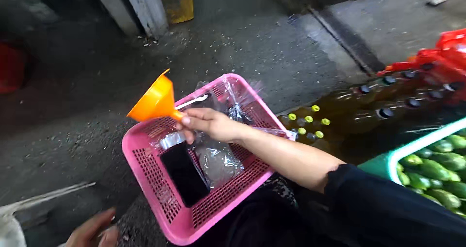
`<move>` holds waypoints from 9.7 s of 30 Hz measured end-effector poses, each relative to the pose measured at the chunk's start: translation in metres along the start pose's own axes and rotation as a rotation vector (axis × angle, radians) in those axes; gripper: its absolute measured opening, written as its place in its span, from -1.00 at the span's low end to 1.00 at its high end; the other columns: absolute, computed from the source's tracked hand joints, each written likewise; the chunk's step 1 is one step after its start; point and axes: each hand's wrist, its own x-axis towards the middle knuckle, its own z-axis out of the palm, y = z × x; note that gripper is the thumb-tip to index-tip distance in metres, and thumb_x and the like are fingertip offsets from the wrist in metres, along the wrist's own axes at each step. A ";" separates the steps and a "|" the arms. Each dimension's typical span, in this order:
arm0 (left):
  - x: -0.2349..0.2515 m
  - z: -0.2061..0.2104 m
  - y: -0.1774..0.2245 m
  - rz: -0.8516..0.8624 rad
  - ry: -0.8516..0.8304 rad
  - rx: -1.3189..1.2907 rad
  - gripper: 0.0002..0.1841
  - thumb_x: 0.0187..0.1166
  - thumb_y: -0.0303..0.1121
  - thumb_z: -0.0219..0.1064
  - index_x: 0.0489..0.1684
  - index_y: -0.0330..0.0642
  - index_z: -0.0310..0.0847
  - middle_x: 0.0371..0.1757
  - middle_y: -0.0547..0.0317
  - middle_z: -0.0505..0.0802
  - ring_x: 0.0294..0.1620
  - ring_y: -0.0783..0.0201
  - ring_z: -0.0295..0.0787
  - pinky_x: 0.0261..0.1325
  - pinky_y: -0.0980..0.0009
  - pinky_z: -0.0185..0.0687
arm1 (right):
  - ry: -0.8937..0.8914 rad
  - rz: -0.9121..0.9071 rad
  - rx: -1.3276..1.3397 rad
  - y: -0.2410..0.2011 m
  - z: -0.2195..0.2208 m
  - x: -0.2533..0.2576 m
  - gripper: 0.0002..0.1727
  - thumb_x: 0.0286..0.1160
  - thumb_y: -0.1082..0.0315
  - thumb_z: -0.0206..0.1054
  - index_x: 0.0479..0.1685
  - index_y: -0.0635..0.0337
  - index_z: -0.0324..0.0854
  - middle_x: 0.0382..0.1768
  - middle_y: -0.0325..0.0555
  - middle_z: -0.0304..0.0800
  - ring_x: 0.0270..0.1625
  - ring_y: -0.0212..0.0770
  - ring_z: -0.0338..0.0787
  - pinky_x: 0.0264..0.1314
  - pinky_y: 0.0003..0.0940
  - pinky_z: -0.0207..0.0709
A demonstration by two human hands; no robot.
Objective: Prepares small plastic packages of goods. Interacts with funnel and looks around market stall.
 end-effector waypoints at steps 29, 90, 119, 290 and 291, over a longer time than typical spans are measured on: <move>0.149 0.163 0.048 0.275 -0.178 -0.549 -0.59 0.85 -0.09 0.08 -0.25 -0.19 0.70 -0.37 0.37 0.79 -0.34 0.67 0.66 -0.22 0.70 0.61 | 0.259 -0.516 0.071 -0.005 -0.038 -0.008 -0.77 0.53 0.27 0.48 0.05 0.14 0.73 0.02 -0.20 0.82 0.05 -0.32 0.80 0.05 -0.39 0.75; 0.123 0.017 0.001 0.033 0.225 0.127 -0.67 0.80 -0.15 0.17 -0.17 -0.19 0.74 0.33 0.12 0.71 -0.05 0.50 0.71 -0.17 0.62 0.63 | 0.642 0.351 -1.029 -0.066 -0.088 -0.143 -0.45 0.59 -0.15 0.32 0.41 -0.05 0.64 0.04 -0.31 0.91 0.00 -0.36 0.91 0.08 -0.23 0.84; 0.178 0.109 0.105 0.087 -0.428 -0.674 -0.73 0.80 -0.32 0.17 0.17 -0.31 0.70 -0.10 0.16 0.90 -0.17 0.35 0.86 -0.04 0.42 0.83 | 0.241 -0.349 -0.190 -0.102 -0.072 0.004 -0.90 0.58 0.35 0.40 -0.13 0.13 0.82 -0.16 -0.20 0.85 -0.19 -0.37 0.79 -0.13 -0.47 0.75; 0.186 0.150 0.064 0.346 -0.374 -0.532 -0.59 0.88 -0.20 -0.01 -0.21 -0.26 0.70 -0.25 0.21 0.83 -0.17 0.48 0.74 -0.04 0.52 0.68 | 0.199 -0.383 -0.012 -0.024 -0.059 0.021 -0.61 0.84 0.04 0.10 -0.24 0.04 0.71 -0.53 -0.44 0.59 -0.55 -0.62 0.46 -0.46 -0.69 0.39; 0.185 0.151 0.066 0.354 -0.356 -0.507 -0.61 0.85 -0.16 0.07 -0.11 -0.28 0.73 -0.18 0.19 0.86 -0.10 0.48 0.78 0.03 0.50 0.72 | 0.190 -0.382 -0.021 -0.024 -0.059 0.021 -0.62 0.84 0.04 0.10 -0.24 0.03 0.70 -0.52 -0.44 0.60 -0.55 -0.62 0.45 -0.47 -0.70 0.37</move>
